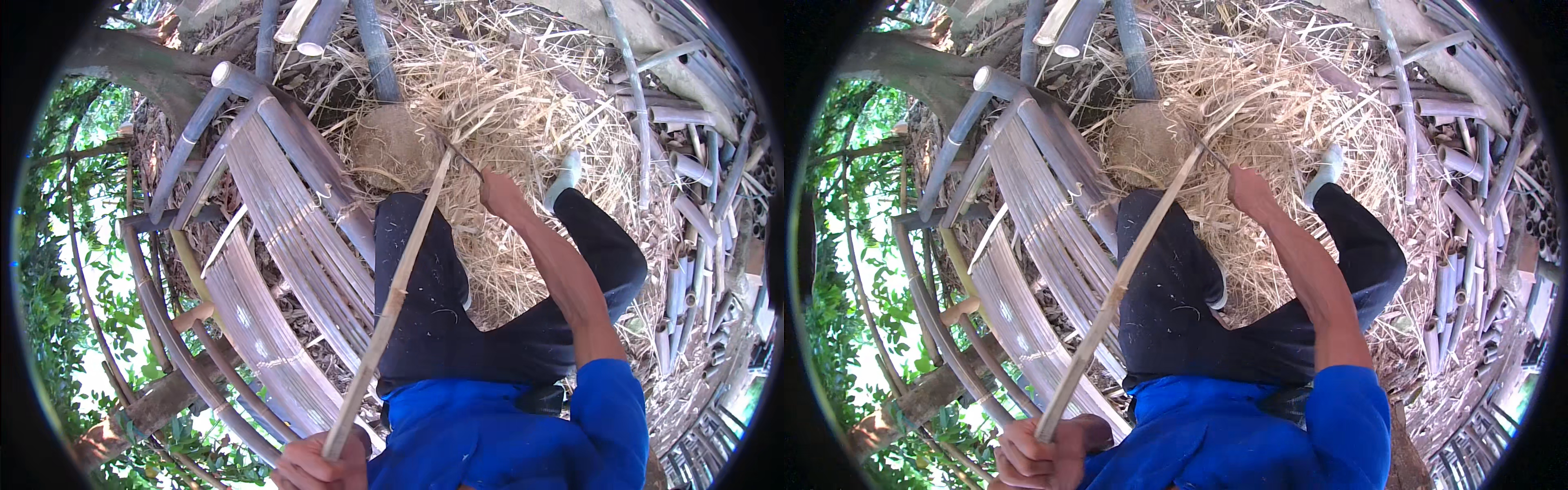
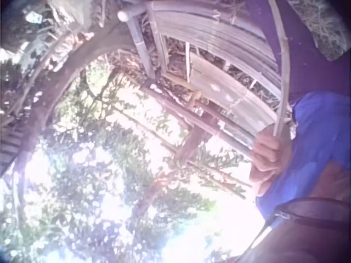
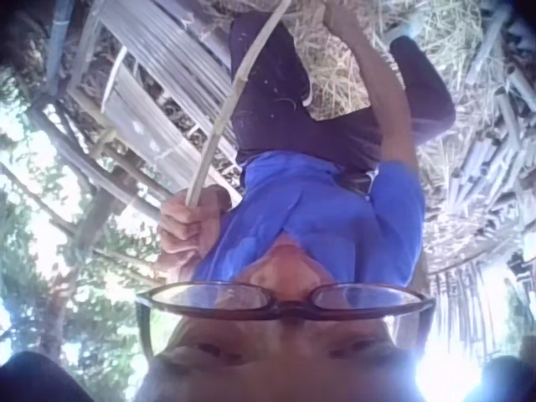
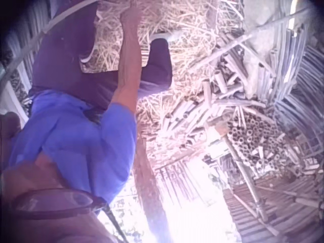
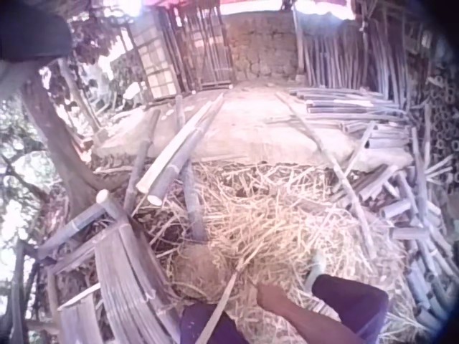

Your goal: The person strips thin layers from a bamboo pole using a knife and then places the strips onto a bamboo frame by hand.

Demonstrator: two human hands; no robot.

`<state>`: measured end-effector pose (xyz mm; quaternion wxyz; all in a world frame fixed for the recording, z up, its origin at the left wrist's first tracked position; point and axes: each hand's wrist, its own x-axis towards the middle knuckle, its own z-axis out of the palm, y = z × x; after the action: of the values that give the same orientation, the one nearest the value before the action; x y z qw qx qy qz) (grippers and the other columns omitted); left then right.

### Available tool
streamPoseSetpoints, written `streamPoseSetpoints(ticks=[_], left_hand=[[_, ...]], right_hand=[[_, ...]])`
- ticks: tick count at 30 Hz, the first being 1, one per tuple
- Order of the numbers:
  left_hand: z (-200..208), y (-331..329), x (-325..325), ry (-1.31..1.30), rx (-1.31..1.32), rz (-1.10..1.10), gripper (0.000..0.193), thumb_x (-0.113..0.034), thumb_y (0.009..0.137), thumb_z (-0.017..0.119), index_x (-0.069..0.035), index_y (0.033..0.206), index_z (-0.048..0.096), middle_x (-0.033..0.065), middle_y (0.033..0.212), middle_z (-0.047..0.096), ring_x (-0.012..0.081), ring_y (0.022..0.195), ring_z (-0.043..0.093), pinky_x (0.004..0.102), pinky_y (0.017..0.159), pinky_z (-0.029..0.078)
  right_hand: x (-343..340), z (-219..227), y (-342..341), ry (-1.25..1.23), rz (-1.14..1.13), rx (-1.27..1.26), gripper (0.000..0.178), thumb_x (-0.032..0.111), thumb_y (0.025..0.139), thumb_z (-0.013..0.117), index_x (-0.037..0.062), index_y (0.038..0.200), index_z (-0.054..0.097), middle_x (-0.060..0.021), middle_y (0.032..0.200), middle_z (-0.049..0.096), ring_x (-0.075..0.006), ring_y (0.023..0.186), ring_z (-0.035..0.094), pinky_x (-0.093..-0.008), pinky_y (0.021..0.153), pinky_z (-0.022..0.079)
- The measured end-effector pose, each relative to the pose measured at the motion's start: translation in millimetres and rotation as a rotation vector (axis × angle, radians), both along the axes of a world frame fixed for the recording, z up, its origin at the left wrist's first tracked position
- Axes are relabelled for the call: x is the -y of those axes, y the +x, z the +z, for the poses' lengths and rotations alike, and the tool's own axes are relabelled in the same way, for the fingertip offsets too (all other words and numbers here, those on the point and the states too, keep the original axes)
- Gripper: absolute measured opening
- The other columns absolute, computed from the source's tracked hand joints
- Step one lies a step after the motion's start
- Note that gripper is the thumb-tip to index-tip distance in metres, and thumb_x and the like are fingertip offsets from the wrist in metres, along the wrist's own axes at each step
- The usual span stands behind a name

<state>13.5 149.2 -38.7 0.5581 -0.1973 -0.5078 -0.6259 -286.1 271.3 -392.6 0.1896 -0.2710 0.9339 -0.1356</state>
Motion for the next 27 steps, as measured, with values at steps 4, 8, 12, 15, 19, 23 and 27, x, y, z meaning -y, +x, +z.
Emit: streamPoseSetpoints(ticks=[4,8,12,15,19,23,27], left_hand=[[5,12,4,0.007,0.033,0.155,0.023,-0.008,0.096,0.048,-0.018,0.076,0.041,-0.0074,0.062,0.035,0.0059,0.048,0.031,0.0238,0.048,0.026],[3,15,0,0.009,-0.026,0.186,0.017,-0.016,0.097,0.051,-0.015,0.082,0.043,-0.0058,0.068,0.036,0.0065,0.051,0.032,0.0244,0.050,0.027],[1,5,-5,0.032,-0.032,0.176,0.034,-0.038,0.104,0.053,-0.013,0.083,0.043,-0.0052,0.068,0.037,0.0066,0.050,0.032,0.0246,0.049,0.027],[4,-5,-6,0.041,-0.085,0.166,0.040,-0.045,0.105,0.053,-0.013,0.083,0.044,-0.0050,0.067,0.039,0.0066,0.049,0.031,0.0246,0.047,0.026],[2,-7,-5,0.048,-0.107,0.209,0.041,-0.046,0.105,0.053,-0.012,0.083,0.045,-0.0051,0.068,0.040,0.0059,0.048,0.030,0.0241,0.046,0.026],[4,-7,4,0.039,-0.089,0.198,0.039,-0.044,0.105,0.054,-0.013,0.083,0.045,-0.0057,0.069,0.041,0.0053,0.048,0.030,0.0240,0.045,0.025],[-7,-13,4,0.038,-0.158,0.121,0.026,-0.026,0.102,0.059,-0.012,0.084,0.046,-0.0057,0.071,0.041,0.0045,0.048,0.032,0.0231,0.045,0.026]], right_hand=[[12,85,59,-0.180,0.096,0.093,0.022,0.021,0.099,0.051,0.0028,0.112,0.054,-0.0265,0.074,0.064,-0.0465,0.068,0.065,-0.0561,0.062,0.052],[-2,172,134,-0.304,0.197,-0.064,0.017,0.015,0.095,0.059,0.0045,0.107,0.055,-0.0194,0.077,0.062,-0.0350,0.061,0.066,-0.0457,0.051,0.054],[-11,223,182,-0.437,0.231,-0.053,0.012,0.014,0.093,0.062,0.0058,0.100,0.057,-0.0151,0.079,0.060,-0.0316,0.061,0.066,-0.0432,0.050,0.055],[-8,225,188,-0.425,0.189,-0.059,0.012,0.014,0.091,0.064,0.0065,0.097,0.057,-0.0130,0.081,0.059,-0.0299,0.061,0.067,-0.0416,0.048,0.054],[2,194,176,-0.432,0.156,-0.078,0.017,0.015,0.090,0.067,0.0082,0.103,0.057,-0.0135,0.081,0.059,-0.0320,0.062,0.067,-0.0440,0.050,0.055],[14,170,158,-0.460,0.178,-0.094,0.016,0.016,0.093,0.064,0.0086,0.105,0.057,-0.0151,0.080,0.061,-0.0344,0.062,0.067,-0.0463,0.052,0.055],[7,111,119,-0.242,0.042,-0.065,0.015,0.018,0.097,0.057,0.0084,0.107,0.054,-0.0203,0.080,0.063,-0.0403,0.064,0.067,-0.0494,0.055,0.055]])
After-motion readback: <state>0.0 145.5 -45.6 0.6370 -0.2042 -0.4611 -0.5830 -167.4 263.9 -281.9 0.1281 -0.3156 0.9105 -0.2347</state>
